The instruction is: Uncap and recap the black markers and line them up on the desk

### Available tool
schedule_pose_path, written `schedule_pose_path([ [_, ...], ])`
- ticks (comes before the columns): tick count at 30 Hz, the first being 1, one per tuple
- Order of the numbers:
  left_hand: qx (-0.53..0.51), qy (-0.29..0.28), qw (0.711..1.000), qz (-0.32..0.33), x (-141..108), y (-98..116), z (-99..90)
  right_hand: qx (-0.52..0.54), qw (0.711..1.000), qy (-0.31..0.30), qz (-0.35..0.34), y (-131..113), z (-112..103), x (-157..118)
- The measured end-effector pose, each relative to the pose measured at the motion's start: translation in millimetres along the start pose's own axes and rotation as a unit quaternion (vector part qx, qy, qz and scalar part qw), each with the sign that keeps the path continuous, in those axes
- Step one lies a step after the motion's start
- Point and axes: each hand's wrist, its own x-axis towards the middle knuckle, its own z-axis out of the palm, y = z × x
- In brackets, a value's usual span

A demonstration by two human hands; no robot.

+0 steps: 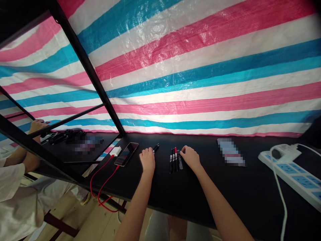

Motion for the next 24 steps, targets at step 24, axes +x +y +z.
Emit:
schedule_pose_path([
  [24,-0.183,-0.109,0.969,0.124,-14.1,42.5,-16.4,-0.105,0.994,-0.014,0.029,-18.1,0.7,-10.8],
])
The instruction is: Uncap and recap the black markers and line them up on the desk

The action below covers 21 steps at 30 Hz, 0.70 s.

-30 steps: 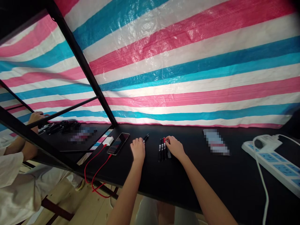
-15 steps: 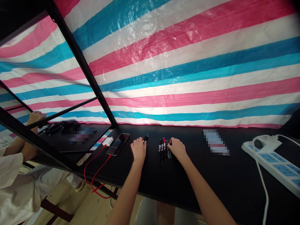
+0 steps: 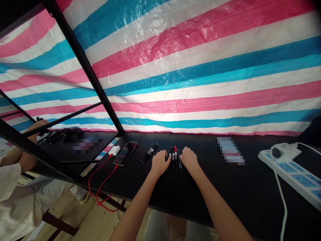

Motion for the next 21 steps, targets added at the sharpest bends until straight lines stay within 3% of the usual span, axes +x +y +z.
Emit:
schedule_pose_path([
  [8,0.027,0.009,0.999,-0.02,2.6,-5.2,8.2,-0.007,1.0,0.006,0.011,0.7,4.0,2.4],
  [14,-0.067,0.042,0.996,-0.032,2.8,-13.9,8.2,0.033,0.999,-0.013,0.006,7.3,-1.1,4.6],
  [18,-0.135,0.088,0.986,-0.043,4.7,-19.1,7.7,0.128,0.992,-0.006,0.0,16.3,1.0,13.2],
  [21,-0.179,0.113,0.977,-0.026,5.2,-20.9,6.9,0.285,0.958,0.007,-0.019,20.9,5.7,22.2],
])
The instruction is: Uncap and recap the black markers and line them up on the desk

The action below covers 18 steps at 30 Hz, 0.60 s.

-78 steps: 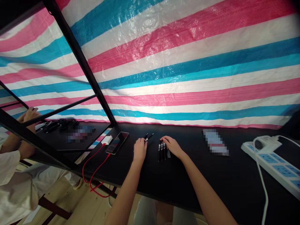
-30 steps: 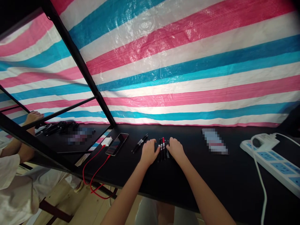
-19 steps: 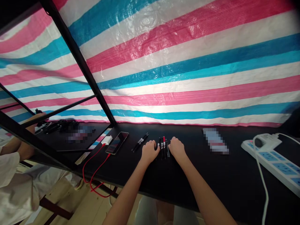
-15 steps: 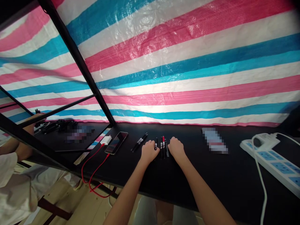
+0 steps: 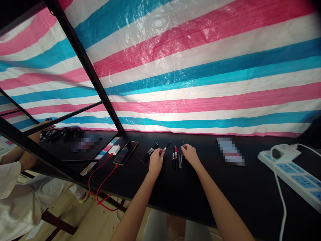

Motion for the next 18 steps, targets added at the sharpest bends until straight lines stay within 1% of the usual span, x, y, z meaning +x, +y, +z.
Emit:
schedule_pose_path([
  [1,-0.01,0.0,1.0,0.007,-0.2,0.0,-0.2,0.066,0.998,0.001,-0.008,1.8,0.9,2.7],
  [3,-0.02,-0.002,1.0,0.018,-1.1,0.5,-0.1,0.183,0.983,0.017,-0.014,4.6,2.9,7.3],
  [6,-0.02,-0.001,0.999,0.032,-2.8,1.9,0.3,0.288,0.955,0.068,-0.009,7.6,4.7,12.1],
  [9,-0.017,-0.001,0.999,0.04,-3.7,3.3,0.0,0.358,0.929,0.092,-0.001,9.0,4.6,15.0],
  [12,-0.016,-0.006,0.999,0.046,-3.7,4.1,-0.2,0.412,0.907,0.09,0.005,7.8,3.7,15.6],
  [16,-0.013,-0.003,0.999,0.042,-3.2,3.2,0.5,0.445,0.892,0.071,0.002,3.7,3.1,13.7],
  [18,-0.013,0.0,0.999,0.042,-2.9,2.8,0.6,0.451,0.889,0.073,-0.002,2.3,2.9,12.9],
])
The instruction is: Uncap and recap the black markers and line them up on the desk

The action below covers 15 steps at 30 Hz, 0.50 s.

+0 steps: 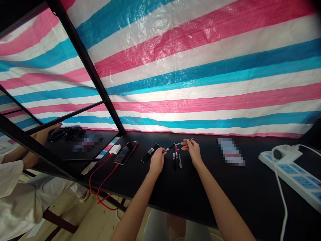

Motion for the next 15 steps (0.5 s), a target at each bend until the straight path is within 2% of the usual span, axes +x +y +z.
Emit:
schedule_pose_path([
  [8,0.003,-0.005,1.0,0.005,-0.1,0.4,-1.3,0.031,0.998,0.047,-0.022,-5.1,-2.0,-0.2],
  [15,0.005,-0.01,1.0,0.012,-0.5,-0.7,-1.3,0.041,0.998,0.045,-0.006,-6.3,-2.2,-1.2],
])
